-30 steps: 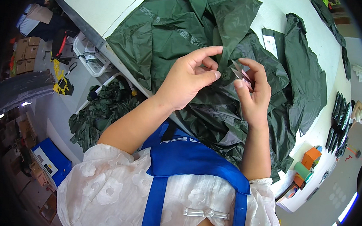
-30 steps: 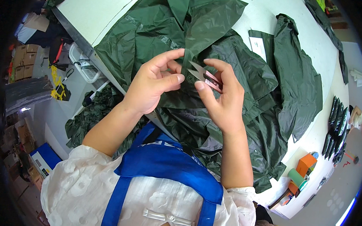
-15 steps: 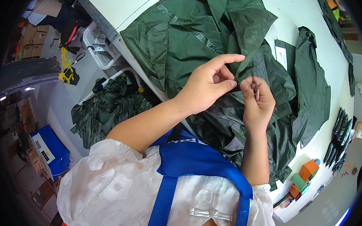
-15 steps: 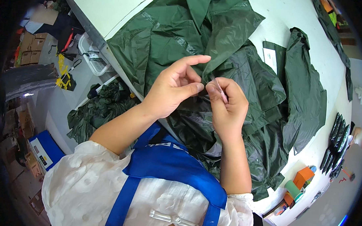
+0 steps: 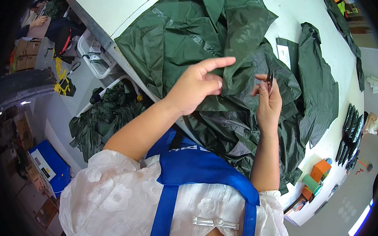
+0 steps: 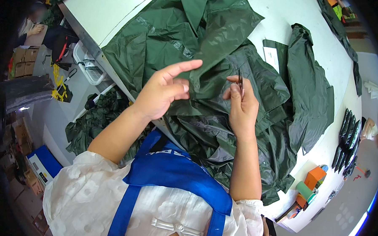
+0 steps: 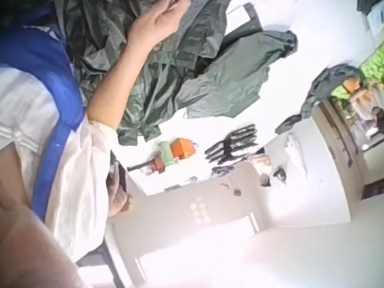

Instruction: The person folds a green jacket on a white table, then places it into a plastic bag. They repeat this process with another jacket, folding it neatly and bagging it. The person also uses a small blade to cut threads on the jackets.

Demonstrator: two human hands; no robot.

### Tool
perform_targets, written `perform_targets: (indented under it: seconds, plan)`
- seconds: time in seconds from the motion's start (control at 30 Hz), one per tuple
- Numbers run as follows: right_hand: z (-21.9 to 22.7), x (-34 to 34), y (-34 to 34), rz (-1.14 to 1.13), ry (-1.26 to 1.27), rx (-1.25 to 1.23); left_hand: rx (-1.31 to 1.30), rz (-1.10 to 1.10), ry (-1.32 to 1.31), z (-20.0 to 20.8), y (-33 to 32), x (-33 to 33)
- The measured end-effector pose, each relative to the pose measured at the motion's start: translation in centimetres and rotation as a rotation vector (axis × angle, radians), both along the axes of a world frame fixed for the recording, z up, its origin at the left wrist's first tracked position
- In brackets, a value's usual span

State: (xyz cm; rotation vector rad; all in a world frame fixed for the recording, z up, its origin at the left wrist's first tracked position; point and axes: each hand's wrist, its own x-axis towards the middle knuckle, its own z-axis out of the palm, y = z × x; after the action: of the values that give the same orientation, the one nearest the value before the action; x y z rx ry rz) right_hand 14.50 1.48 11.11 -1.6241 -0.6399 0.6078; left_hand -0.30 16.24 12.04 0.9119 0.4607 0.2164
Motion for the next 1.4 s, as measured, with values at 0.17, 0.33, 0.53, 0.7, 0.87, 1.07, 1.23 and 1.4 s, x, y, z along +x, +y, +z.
perform_targets:
  seconds: [0.17, 0.33, 0.53, 0.7, 0.87, 1.07, 1.23, 1.4]
  plan:
    - [2.6, 0.8, 1.8, 0.232, -0.267, -0.037, 0.227, -0.009, -0.131, 0.8, 1.3, 0.7]
    - [5.7, 2.5, 6.3, 0.565, -0.326, -0.09, 0.432, -0.052, -0.106, 1.3, 1.9, 0.5]
    - [4.6, 5.7, 6.8, 0.744, -0.304, -0.259, 1.105, -0.113, 0.136, -1.9, 0.5, -2.7]
    - [4.0, 5.6, 6.2, 0.622, -0.292, -0.223, 1.201, -0.255, 0.211, -4.0, 0.6, -3.8]
    - [3.4, 4.9, 6.4, 0.539, -0.177, -0.178, 1.288, -0.156, 0.246, -2.2, 0.7, -1.6]
    - [1.6, 4.9, 4.9, 0.261, -0.411, 0.036, 1.323, -0.229, 0.205, -3.5, 0.3, 1.7]
    - [-0.4, 3.9, -3.0, -0.206, -0.064, -0.187, 0.601, -0.364, 0.373, -2.5, 0.8, 0.0]
    - [-0.3, -2.8, -6.2, 0.092, -0.021, -0.2, 0.508, -0.337, 0.268, -1.9, 0.1, -1.3]
